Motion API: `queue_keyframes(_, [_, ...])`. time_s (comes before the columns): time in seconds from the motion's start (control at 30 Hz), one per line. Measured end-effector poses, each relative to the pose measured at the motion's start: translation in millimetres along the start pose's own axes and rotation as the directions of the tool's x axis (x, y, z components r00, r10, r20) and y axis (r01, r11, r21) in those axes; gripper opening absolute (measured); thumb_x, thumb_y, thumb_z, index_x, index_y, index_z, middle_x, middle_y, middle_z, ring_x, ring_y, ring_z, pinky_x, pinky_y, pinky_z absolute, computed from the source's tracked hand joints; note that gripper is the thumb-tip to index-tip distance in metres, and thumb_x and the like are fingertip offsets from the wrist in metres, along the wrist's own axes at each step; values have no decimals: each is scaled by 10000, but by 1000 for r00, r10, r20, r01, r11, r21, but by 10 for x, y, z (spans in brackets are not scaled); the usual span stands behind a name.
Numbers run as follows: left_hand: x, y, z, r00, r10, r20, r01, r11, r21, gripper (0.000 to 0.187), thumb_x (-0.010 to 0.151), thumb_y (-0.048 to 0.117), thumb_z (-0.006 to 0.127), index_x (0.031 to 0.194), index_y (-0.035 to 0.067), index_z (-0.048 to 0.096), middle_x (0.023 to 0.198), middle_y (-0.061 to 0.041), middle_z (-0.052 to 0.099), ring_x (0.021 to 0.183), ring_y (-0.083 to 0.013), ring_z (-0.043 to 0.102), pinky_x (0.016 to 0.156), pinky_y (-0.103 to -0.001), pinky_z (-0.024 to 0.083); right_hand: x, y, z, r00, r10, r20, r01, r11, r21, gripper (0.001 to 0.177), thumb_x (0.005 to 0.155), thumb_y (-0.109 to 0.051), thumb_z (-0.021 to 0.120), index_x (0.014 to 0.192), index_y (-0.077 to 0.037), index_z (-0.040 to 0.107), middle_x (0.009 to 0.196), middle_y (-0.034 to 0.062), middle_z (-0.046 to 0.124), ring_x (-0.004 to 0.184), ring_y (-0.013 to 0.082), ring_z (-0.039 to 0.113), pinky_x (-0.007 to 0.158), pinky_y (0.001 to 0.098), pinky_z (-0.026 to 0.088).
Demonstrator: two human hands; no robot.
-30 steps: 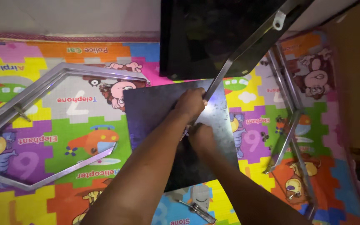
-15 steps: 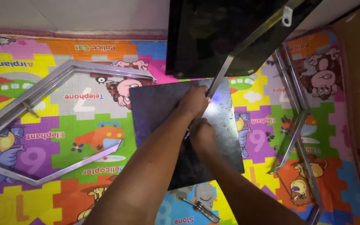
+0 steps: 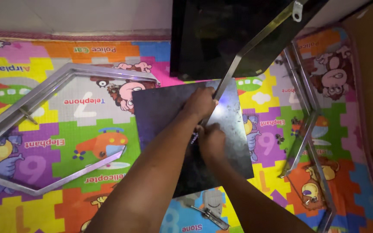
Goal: The person disassembles a metal-framed table by loosening and removing fasteners at the central hub, then detaching the legs and separating the tabletop. The components are laid out on a colorful foam play mat.
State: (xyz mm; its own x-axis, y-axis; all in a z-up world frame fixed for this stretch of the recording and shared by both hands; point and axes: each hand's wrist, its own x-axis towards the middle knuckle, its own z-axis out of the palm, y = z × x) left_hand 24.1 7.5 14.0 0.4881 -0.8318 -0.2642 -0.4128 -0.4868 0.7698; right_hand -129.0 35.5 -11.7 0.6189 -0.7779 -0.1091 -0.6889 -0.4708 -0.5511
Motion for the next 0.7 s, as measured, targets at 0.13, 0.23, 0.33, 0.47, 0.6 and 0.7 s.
queue_keyframes(0.13, [-10, 4, 39, 1000, 7, 2, -7, 1000, -13, 308, 855, 238, 756, 1110, 70, 713, 1137, -211, 715, 1105, -411, 663, 944, -493, 530, 45, -14, 36, 984, 161, 76, -163, 987, 11, 299, 965, -227, 634, 954, 72, 643, 884, 296, 697, 860, 503, 682, 795, 559, 536])
queue_keyframes(0.23, [-26, 12, 24, 999, -34, -4, 34, 999, -5, 315, 841, 235, 760, 1111, 81, 712, 1143, -209, 702, 1095, -408, 658, 936, -494, 526, 80, -63, 61, 989, 121, 88, -127, 990, 66, 226, 981, -103, 513, 1058, 88, 605, 983, 313, 699, 933, 509, 691, 807, 566, 546])
queue_keyframes(0.33, [10, 35, 5, 997, -58, 42, 58, 998, -4, 307, 852, 237, 750, 1116, 83, 714, 1137, -199, 724, 1111, -388, 673, 961, -481, 531, 88, -78, 26, 977, 123, 176, -131, 991, 34, 279, 914, -53, 503, 1153, 71, 574, 1075, 319, 664, 985, 514, 649, 831, 568, 521])
queue_keyframes(0.47, [24, 0, -13, 998, -60, 36, 60, 998, -6, 312, 848, 235, 754, 1120, 88, 713, 1153, -210, 696, 1112, -399, 655, 953, -479, 526, -34, -78, 24, 959, -281, 30, 281, 959, -18, 410, 761, 52, 545, 1164, 95, 607, 1114, 333, 609, 949, 495, 570, 833, 545, 487])
queue_keyframes(0.6, [17, -13, -20, 995, -76, 66, 75, 997, 28, 305, 814, 249, 775, 1076, 95, 743, 1145, -194, 716, 1129, -384, 662, 961, -481, 528, -106, -11, 28, 973, -231, 23, 231, 973, -1, 201, 791, 58, 565, 976, 31, 635, 998, 255, 608, 986, 456, 568, 866, 516, 494])
queue_keyframes(0.7, [12, -65, -64, 982, -165, 94, 158, 984, 78, 328, 799, 276, 787, 1074, 105, 731, 1130, -197, 719, 1111, -389, 668, 953, -488, 529, -107, 33, 79, 988, -150, -27, 151, 985, 85, 126, 790, 24, 591, 902, 15, 647, 952, 225, 629, 960, 435, 596, 858, 499, 512])
